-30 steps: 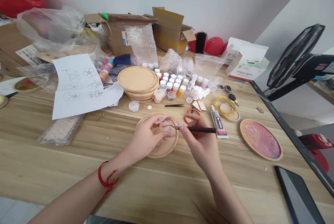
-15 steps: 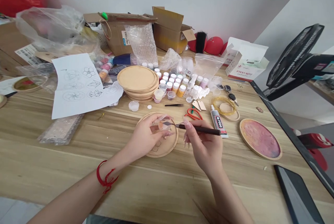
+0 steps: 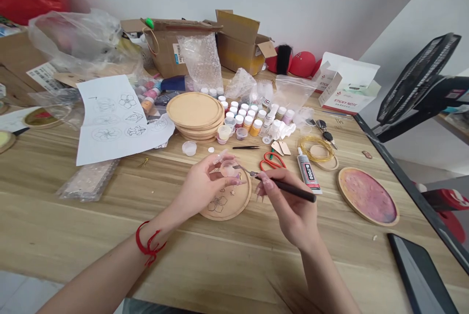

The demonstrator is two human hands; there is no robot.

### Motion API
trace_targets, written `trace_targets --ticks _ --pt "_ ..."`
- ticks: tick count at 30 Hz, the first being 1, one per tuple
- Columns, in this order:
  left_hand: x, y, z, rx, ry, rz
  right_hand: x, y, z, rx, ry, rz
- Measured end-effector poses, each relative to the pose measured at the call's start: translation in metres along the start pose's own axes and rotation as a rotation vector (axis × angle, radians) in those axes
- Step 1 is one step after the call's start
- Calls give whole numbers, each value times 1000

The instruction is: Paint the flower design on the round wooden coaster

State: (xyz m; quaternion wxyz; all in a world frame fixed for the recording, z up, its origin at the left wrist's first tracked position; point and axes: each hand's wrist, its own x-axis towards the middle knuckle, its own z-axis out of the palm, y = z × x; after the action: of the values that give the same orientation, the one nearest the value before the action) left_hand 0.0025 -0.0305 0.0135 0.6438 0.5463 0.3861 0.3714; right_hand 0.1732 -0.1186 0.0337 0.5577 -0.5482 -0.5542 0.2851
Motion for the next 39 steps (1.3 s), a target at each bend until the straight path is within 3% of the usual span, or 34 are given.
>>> trace_targets --ticks 4,7,13,18,22,28,35,39 --pt "-3 0 2 60 4 51 2 -3 2 -82 -113 -91" --pt "-3 -3 2 126 7 94 0 -3 3 -103 -153 -77" --pt "-4 -6 1 294 7 190 -3 0 4 -204 -12 -74" --pt "-5 -8 -1 571 102 286 -2 3 10 -216 -109 -131" --pt "-4 -11 -3 551 111 314 -1 5 13 -270 -33 -141" --pt "2 -17 -10 581 124 287 0 9 17 -217 -180 -195" --pt "19 -17 -22 605 156 504 3 26 18 -59 -135 -19" --pt "28 -19 -31 645 117 515 4 46 22 -72 -12 -31"
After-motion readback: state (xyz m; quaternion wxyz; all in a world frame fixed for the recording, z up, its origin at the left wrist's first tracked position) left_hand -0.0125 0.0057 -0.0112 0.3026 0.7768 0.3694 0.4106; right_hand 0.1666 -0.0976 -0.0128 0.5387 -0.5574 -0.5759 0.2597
